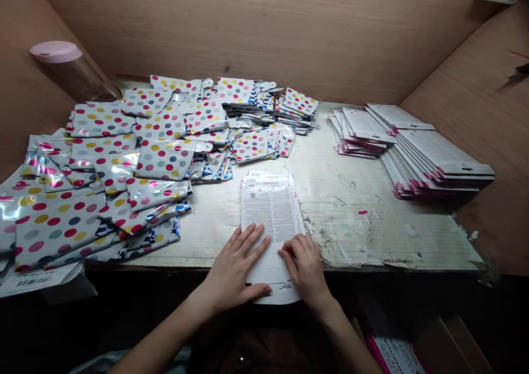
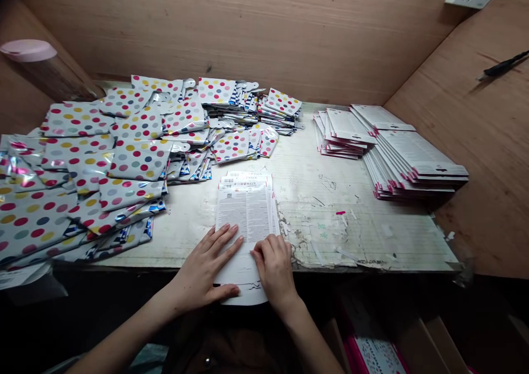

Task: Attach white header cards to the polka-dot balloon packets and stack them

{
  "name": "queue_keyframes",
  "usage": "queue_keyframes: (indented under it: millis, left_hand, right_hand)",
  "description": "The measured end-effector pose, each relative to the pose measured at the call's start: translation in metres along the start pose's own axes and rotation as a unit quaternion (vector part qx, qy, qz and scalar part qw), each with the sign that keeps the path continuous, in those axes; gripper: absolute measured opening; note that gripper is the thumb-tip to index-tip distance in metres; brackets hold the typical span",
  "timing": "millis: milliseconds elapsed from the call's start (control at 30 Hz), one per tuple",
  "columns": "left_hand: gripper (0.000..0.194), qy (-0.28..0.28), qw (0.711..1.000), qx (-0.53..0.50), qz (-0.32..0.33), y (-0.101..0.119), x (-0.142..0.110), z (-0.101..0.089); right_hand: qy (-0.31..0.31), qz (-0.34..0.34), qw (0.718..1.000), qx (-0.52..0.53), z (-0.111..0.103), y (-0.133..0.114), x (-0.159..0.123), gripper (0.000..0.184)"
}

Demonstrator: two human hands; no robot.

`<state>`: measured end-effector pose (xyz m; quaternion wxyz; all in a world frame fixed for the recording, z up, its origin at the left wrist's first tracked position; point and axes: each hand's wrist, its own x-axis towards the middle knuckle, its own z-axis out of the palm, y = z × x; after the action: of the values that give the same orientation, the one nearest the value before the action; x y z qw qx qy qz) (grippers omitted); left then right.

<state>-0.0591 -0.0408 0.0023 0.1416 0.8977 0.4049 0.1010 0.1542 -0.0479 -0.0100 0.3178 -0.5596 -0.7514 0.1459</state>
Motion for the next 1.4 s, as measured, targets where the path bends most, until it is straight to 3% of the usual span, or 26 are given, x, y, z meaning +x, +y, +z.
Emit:
queue_keyframes:
  millis: [167, 467, 700, 1100, 1233, 1400]
  left_hand:
    - [0.09, 0.018, 1.0, 0.01, 0.006, -0.001, 0.0, 0.002]
    - [0.091, 0.021, 1.0, -0.001, 0.003, -0.001, 0.001, 0.003]
    - [0.092, 0.012, 1.0, 0.008, 0.0, -0.001, 0.001, 0.003]
    - [0.091, 0.009, 1.0, 0.005, -0.002, 0.0, 0.001, 0.003]
    - [0.093, 0.016, 1.0, -0.004, 0.003, 0.001, 0.001, 0.002]
    - [0.092, 0.016, 1.0, -0.001, 0.005, 0.0, 0.0, 0.001]
  right_hand:
    - [0.027, 0.004, 0.999, 0.031, 0.0, 0.0, -0.002, 0.011]
    - [0.007, -0.026, 0.998, -0.051, 0.005, -0.001, -0.001, 0.018]
    - [0.015, -0.008, 0.999, 0.036, -0.003, 0.003, -0.002, 0.009]
    - [0.002, -0.052, 0.989, -0.137, 0.009, -0.001, 0.001, 0.02]
    - [-0.021, -0.068, 0.994, -0.085, -0.002, -0.002, -0.004, 0.019]
    - [-0.022, -0.039, 0.999, -0.03, -0.015, 0.001, -0.003, 0.012]
